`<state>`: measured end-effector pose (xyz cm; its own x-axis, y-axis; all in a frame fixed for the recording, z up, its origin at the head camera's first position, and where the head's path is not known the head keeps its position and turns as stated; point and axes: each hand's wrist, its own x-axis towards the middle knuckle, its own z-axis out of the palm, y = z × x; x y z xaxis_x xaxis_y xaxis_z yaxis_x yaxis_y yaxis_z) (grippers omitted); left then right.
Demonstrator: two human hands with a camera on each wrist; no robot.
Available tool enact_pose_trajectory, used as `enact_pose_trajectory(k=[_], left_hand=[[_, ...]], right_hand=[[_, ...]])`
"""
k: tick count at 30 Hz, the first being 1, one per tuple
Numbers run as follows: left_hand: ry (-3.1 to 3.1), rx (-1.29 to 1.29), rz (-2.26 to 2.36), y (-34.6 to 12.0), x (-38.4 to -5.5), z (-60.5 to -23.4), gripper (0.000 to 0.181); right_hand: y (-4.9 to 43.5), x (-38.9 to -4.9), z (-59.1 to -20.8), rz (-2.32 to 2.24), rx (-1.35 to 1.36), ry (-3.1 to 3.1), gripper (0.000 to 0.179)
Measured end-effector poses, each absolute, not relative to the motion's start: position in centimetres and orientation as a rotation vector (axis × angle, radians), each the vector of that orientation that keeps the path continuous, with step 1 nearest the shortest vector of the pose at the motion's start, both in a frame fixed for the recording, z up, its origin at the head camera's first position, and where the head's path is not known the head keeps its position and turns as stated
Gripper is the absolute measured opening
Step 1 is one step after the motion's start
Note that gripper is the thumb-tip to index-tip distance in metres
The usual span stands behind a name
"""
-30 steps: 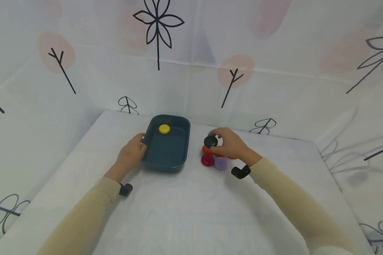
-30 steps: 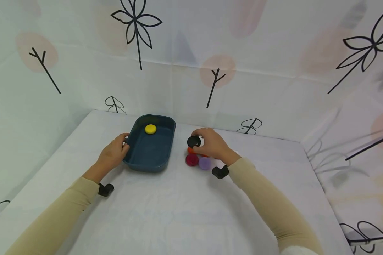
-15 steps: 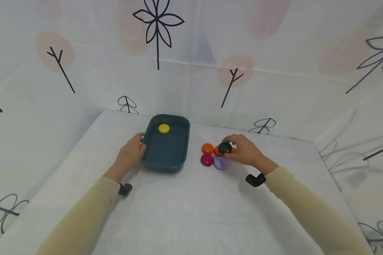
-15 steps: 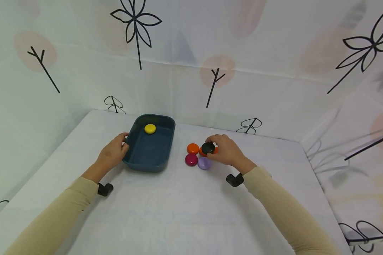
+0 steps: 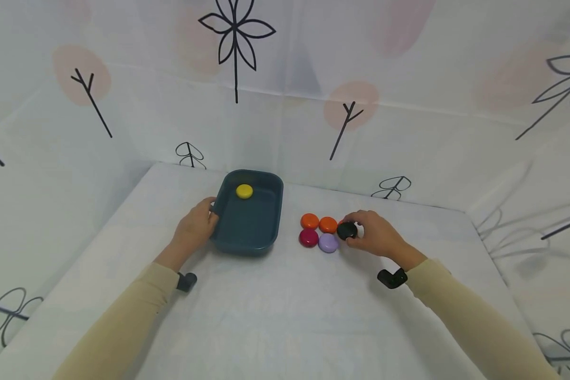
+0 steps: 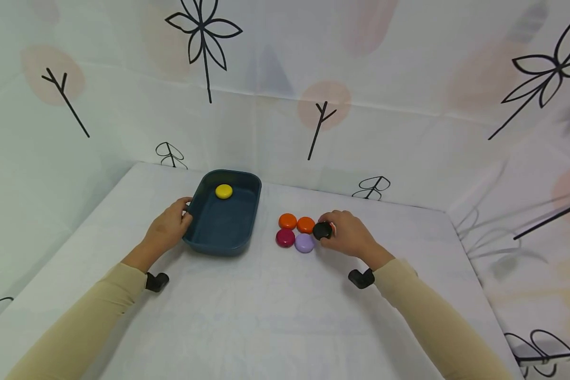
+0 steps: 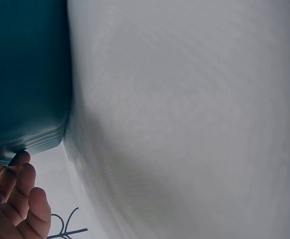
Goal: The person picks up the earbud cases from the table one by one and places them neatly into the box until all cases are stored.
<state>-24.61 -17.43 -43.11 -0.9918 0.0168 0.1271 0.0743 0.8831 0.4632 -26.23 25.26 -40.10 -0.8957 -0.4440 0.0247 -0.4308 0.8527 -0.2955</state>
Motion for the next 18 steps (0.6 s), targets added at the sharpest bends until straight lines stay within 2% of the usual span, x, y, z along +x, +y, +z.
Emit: enact_pose_trajectory(k=[10,18], left_hand=[[-2.931,-0.076,-0.727,-17.5,-24.6,-43.0,0.046],[-2.936,-0.068,-0.732,-17.4,-24.7,-43.1,0.047]], right_hand=[[25.5,-25.6,-41.3,-0.360,-0.652,2.976,0.049],[25.5,-25.4,-42.0,-0.319,-0.700,2.988,0.046]])
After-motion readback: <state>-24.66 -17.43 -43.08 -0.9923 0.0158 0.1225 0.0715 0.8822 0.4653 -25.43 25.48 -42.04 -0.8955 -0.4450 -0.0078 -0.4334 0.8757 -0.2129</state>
